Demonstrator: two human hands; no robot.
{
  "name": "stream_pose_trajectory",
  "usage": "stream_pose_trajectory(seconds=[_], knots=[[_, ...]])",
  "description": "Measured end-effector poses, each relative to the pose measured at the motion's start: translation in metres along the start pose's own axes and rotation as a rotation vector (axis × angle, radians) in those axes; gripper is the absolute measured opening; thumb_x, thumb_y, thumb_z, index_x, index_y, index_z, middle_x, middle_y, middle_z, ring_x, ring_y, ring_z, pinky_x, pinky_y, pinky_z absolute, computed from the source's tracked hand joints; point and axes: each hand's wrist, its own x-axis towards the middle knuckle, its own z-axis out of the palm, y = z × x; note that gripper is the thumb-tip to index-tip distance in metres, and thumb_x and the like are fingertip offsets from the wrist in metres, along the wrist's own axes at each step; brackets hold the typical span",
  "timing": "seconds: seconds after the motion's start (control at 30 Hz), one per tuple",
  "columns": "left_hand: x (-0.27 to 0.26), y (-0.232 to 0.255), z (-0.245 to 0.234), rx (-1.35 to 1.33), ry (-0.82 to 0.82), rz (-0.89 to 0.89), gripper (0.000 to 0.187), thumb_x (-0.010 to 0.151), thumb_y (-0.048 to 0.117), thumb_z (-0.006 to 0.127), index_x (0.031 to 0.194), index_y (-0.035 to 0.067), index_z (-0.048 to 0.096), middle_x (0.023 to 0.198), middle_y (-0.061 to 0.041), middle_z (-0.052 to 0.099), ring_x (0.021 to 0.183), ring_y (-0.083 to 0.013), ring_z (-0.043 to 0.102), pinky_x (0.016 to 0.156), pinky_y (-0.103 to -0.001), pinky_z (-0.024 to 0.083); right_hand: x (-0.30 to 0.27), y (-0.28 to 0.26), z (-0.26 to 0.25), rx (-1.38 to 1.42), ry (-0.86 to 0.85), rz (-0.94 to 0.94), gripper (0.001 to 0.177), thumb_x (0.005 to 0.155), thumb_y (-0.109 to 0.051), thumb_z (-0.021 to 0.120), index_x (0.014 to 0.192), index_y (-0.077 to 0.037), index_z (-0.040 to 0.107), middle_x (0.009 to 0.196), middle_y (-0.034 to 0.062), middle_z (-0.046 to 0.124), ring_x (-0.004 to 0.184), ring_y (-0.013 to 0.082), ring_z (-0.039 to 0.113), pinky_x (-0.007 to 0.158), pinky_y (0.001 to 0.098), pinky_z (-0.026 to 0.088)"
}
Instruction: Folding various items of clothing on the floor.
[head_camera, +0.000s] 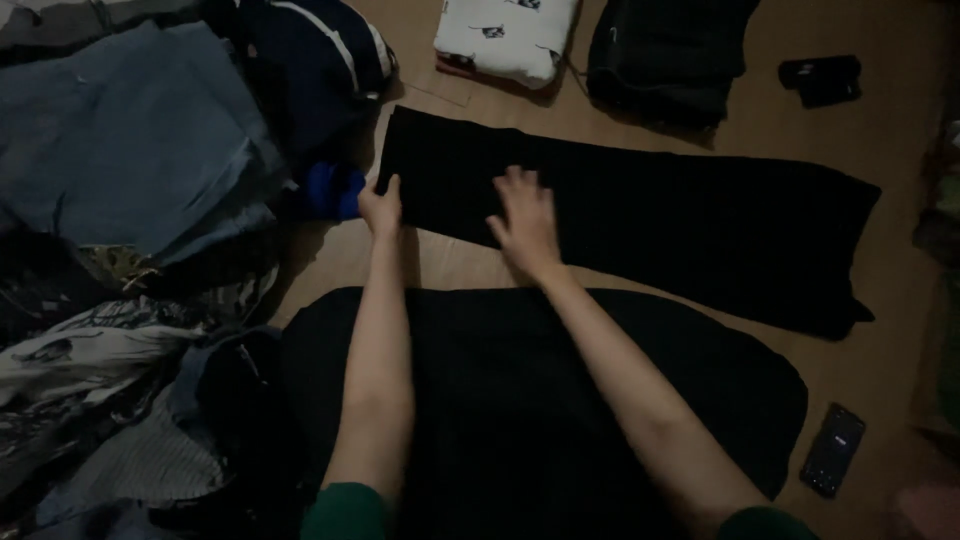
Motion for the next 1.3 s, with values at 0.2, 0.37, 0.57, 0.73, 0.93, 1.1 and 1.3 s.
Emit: stream_pose_trajectory(seconds=[0.2,0.37,0.57,0.73,0.93,1.1,1.3], knots=[[-0.03,0.022,0.006,0.368,0.296,0.09,0.035,0.094,0.018,0.072,0.126,0.004,0.071,0.126,-0.019,0.071,0.116,-0.0339,0.067,0.098,-0.042,0.052,-0.022,0.087,0.016,-0.144,0.112,0.379,0.074,0.107,-0.049,0.045,0.165,-0.011,0.02,0.172,0.0163,0.01,0.158,0.039,0.005,0.122,0.0671,0.006],[-0.068,0.066,0.004,0.655,0.255,0.161,0.035,0.094,0.017,0.067,0.125,0.002,0.069,0.124,-0.021,0.069,0.114,-0.0373,0.066,0.097,-0.046,0.053,-0.038,0.098,0.013,-0.1,-0.03,0.594,0.075,0.105,-0.058,0.035,0.166,-0.02,0.012,0.173,0.0117,-0.001,0.158,0.0386,-0.006,0.116,0.0759,-0.003],[-0.036,0.008,0.01,1.228,0.369,0.541,0.056,0.092,0.036,0.078,0.13,-0.001,0.062,0.136,-0.024,0.054,0.12,-0.0404,0.053,0.096,-0.051,0.047,-0.044,0.109,0.024,-0.106,-0.022,0.573,0.075,0.105,-0.06,0.035,0.166,-0.024,0.01,0.174,0.0104,-0.002,0.158,0.0387,-0.006,0.115,0.0779,-0.006],[-0.047,0.057,0.021,1.254,0.209,0.428,0.068,0.086,0.039,0.081,0.13,-0.008,0.058,0.119,-0.027,0.062,0.109,-0.042,0.059,0.091,-0.052,0.049,-0.045,0.113,0.027,-0.105,0.004,0.57,0.076,0.105,-0.06,0.035,0.167,-0.024,0.01,0.174,0.0106,-0.003,0.159,0.0388,-0.006,0.114,0.0789,-0.006],[0.004,0.036,0.0,0.987,-0.028,0.199,0.054,0.089,0.033,0.081,0.122,-0.006,0.066,0.114,-0.026,0.071,0.103,-0.0399,0.069,0.087,-0.048,0.055,-0.043,0.115,0.029,-0.127,-0.021,0.587,0.077,0.105,-0.061,0.035,0.167,-0.026,0.007,0.174,0.0097,-0.006,0.158,0.038,-0.008,0.114,0.0789,-0.006],[0.001,0.062,-0.01,0.803,0.059,0.22,0.05,0.091,0.029,0.079,0.125,-0.004,0.066,0.119,-0.025,0.069,0.105,-0.0377,0.068,0.088,-0.045,0.055,-0.03,0.097,0.032,-0.128,-0.075,0.585,0.082,0.102,-0.065,0.036,0.167,-0.027,0.003,0.173,0.0087,-0.01,0.158,0.0368,-0.01,0.114,0.079,-0.006],[-0.006,0.143,-0.045,0.743,0.544,0.93,0.049,0.076,0.012,0.085,0.106,-0.022,0.068,0.107,-0.041,0.066,0.097,-0.0597,0.065,0.075,-0.054,0.046,0.014,0.032,0.036,0.048,-0.217,0.439,0.086,0.096,-0.074,0.035,0.166,-0.03,0.01,0.173,0.0103,-0.008,0.157,0.0379,-0.012,0.112,0.0793,-0.008]])
